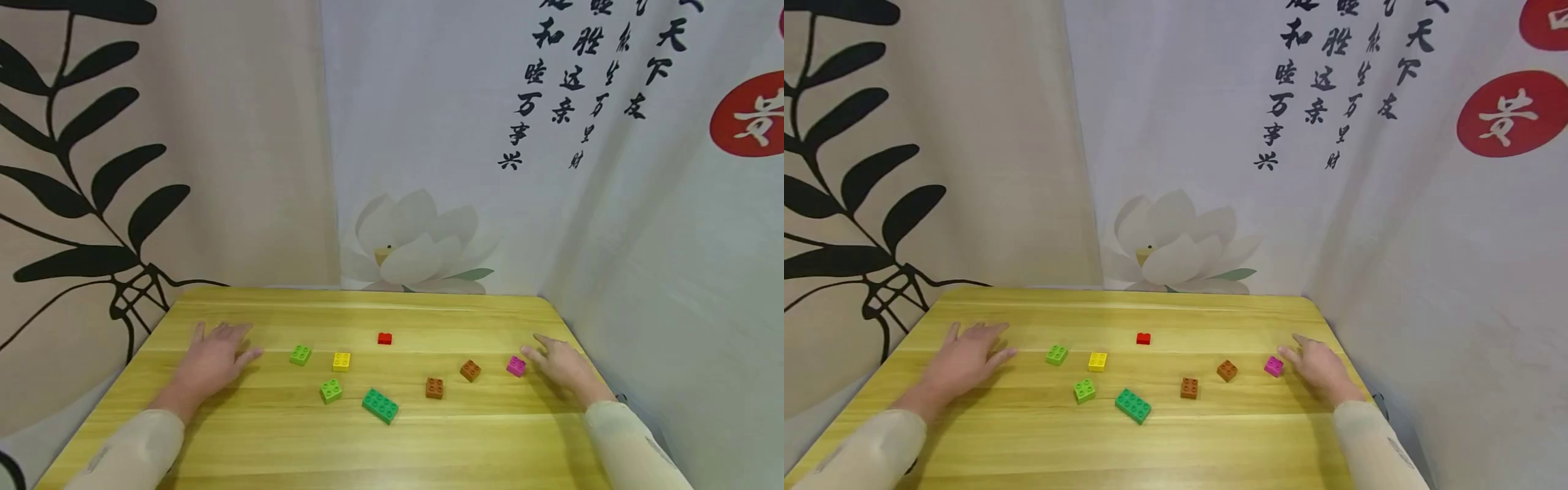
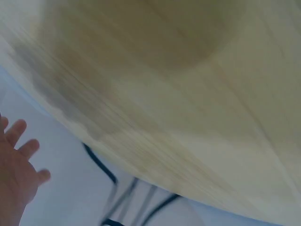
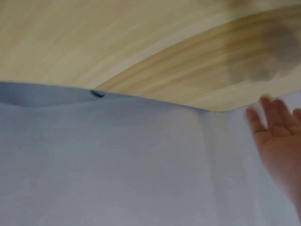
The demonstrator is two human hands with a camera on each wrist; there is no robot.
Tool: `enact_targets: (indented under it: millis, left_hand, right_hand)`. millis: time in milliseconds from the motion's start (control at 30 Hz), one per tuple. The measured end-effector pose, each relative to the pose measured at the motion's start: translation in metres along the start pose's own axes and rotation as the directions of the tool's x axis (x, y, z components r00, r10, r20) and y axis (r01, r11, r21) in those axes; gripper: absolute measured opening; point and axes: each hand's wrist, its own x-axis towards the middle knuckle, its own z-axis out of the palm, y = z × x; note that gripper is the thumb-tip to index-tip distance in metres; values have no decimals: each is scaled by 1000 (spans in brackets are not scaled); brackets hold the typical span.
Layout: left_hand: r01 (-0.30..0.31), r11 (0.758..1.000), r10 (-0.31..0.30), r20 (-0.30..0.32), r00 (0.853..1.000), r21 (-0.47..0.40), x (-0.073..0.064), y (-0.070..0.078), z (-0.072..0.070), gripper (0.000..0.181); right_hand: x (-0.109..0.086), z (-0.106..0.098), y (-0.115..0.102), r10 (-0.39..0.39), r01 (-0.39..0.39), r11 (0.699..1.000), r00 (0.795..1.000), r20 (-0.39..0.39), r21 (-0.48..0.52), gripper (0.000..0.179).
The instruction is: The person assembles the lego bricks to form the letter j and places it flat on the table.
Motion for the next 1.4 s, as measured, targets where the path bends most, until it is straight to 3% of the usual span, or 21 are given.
enact_targets:
  millis: [133, 267, 333, 467, 633, 800, 900, 1033, 1100, 1267, 1400]
  left_hand:
    - [-109, 994, 111, -71, 991, 21, 2, 30, 0, 57]
    - [-240, 969, 245, -109, 963, 52, 2, 66, 2, 52]
    - [-311, 948, 317, -101, 943, 68, 1, 85, 3, 53]
    - [-451, 889, 455, -58, 888, 79, -1, 123, 5, 54]
    - [-566, 823, 566, 8, 824, 41, 1, 167, 10, 54]
    - [-651, 758, 648, 70, 758, 38, 1, 193, 19, 50]
    - [-673, 737, 668, 91, 739, 58, -1, 199, 24, 48]
    - [-672, 737, 665, 101, 740, 74, -3, 202, 30, 52]
    - [-656, 751, 647, 111, 754, 78, -3, 202, 32, 58]
    - [-578, 812, 561, 167, 811, 79, -2, 204, 34, 73]
    - [-547, 835, 528, 184, 829, 66, -1, 206, 34, 76]
  right_hand:
    - [-3, 4, -8, -65, 63, 994, 998, 17, 89, 67]
    - [-4, 9, -20, -128, 125, 984, 992, 19, 127, 58]
    - [-4, 11, -26, -149, 146, 980, 989, 15, 135, 53]
    - [-3, 15, -33, -174, 171, 978, 985, 14, 116, 44]
    - [-3, 16, -35, -166, 162, 980, 986, 18, 119, 44]
    - [-4, 18, -36, -171, 168, 978, 985, 12, 126, 44]
    - [-3, 17, -38, -193, 191, 975, 981, 3, 114, 45]
    - [-3, 15, -39, -202, 202, 975, 979, -15, 87, 47]
    - [-2, 13, -41, -186, 187, 979, 982, -25, 78, 48]
    - [7, 5, -52, -144, 146, 984, 989, -34, 100, 49]
    - [17, 3, -75, -142, 145, 977, 989, -28, 157, 44]
